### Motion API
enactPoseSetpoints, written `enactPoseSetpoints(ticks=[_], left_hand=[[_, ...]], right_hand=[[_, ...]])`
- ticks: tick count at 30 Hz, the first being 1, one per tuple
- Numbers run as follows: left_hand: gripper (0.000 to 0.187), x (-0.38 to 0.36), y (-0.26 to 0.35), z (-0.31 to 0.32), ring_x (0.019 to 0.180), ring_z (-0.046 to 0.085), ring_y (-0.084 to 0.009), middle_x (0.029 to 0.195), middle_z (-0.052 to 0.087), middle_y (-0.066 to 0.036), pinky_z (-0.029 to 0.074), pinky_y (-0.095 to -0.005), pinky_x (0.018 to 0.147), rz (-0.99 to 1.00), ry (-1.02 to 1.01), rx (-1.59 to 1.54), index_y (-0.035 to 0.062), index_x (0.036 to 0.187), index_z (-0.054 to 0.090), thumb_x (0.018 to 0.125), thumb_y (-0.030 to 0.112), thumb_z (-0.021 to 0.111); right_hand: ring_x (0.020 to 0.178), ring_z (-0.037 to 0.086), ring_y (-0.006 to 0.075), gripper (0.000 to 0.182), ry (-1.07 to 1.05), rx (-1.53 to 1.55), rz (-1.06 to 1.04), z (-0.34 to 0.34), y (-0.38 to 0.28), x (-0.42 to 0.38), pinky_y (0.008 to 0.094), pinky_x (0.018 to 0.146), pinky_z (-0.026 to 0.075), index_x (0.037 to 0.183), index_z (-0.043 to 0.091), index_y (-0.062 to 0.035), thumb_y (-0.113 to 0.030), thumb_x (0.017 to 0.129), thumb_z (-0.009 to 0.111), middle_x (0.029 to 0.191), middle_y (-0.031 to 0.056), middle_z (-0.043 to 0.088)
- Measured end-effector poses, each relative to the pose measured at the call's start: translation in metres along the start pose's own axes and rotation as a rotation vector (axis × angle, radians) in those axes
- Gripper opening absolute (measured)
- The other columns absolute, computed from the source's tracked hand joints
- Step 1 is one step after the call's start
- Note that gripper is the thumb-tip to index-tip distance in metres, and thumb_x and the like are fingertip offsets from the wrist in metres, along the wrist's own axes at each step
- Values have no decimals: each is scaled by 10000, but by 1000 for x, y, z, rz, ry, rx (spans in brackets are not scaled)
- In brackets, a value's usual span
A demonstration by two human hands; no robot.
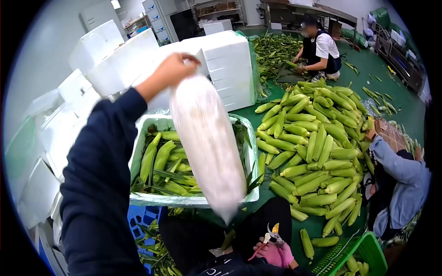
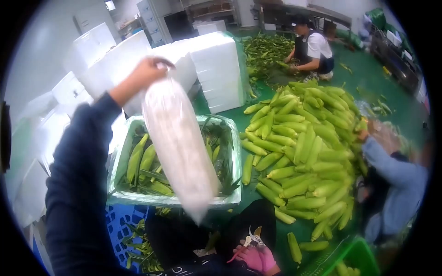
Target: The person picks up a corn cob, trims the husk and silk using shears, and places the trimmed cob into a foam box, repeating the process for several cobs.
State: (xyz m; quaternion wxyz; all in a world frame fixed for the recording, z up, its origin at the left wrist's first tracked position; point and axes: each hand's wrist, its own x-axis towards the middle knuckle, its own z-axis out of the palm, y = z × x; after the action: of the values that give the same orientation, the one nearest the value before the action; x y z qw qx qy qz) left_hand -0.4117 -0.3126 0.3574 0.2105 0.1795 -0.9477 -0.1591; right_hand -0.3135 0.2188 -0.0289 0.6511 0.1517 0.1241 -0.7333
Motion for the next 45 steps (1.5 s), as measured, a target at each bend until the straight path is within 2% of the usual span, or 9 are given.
enactPoseSetpoints(ticks=[10,16,22,23,25,28,29,39,45], left_hand=[[361,36,-116,24,910,707,-390,972,742,-212,567,-481,797,305,736,783,63,1016,738,934,386,597],[377,-137,-213,250,862,694,-409,939,719,-256,552,-499,827,-52,-521,240,-13,980,732,889,337,624],[731,-216,-219,384,1170,635,-347,1259,661,-232,487,-427,1017,-525,-234,-353,-48,1363,515,890,458,752],[786,-213,-221,377,1167,632,-339,1287,650,-227,485,-427,1023,-586,-328,-492,-34,1384,517,851,476,788],[760,-225,-294,410,1222,598,-292,1320,643,-184,454,-425,1060,-533,-230,-60,-28,1436,504,924,502,690],[532,-199,-206,289,1358,501,-276,1511,504,-155,369,-394,1176,-507,-417,-1199,5,1516,438,1001,119,505],[536,-194,-169,262,1330,530,-260,1491,525,-140,404,-391,1154,-726,-294,-1571,14,1519,440,1053,268,517],[725,-397,-61,140,1061,641,-290,1216,634,-197,593,-452,856,-938,24,-1925,-39,1457,453,974,500,504],[584,-521,-31,173,949,701,-279,1151,671,-190,581,-434,886,-967,142,-1737,-10,1402,486,1022,428,545]], right_hand=[[1370,464,444,658,8,94,14,-35,-1,4,506,1122,384,1373,509,31,-410,898,624,1270,204,599],[1474,339,464,874,-66,-290,182,-14,5,-10,585,1248,197,1462,435,28,-365,757,771,1550,336,375],[1556,222,266,755,264,-1152,561,9,36,19,424,1267,186,1530,419,-5,-549,1014,502,1658,139,305],[1568,181,263,794,-187,-1287,349,-44,36,20,389,1273,119,1572,307,-2,-566,1027,431,1678,143,248],[1543,242,302,702,-232,-672,188,-24,27,11,396,1264,178,1570,286,3,-392,1019,469,1656,189,266],[1504,333,360,637,-432,120,21,-6,31,8,405,1252,267,1567,255,10,-131,1008,526,1622,259,294],[1429,435,348,556,-344,123,-31,-15,31,20,417,1214,341,1499,352,20,-116,992,535,1542,246,413],[814,699,161,464,-131,-919,-42,25,19,73,303,787,565,1416,488,1,-214,1021,603,964,96,697],[963,606,182,534,-162,-1580,-184,69,54,106,324,891,514,1307,505,-26,-32,789,635,1078,77,609]])
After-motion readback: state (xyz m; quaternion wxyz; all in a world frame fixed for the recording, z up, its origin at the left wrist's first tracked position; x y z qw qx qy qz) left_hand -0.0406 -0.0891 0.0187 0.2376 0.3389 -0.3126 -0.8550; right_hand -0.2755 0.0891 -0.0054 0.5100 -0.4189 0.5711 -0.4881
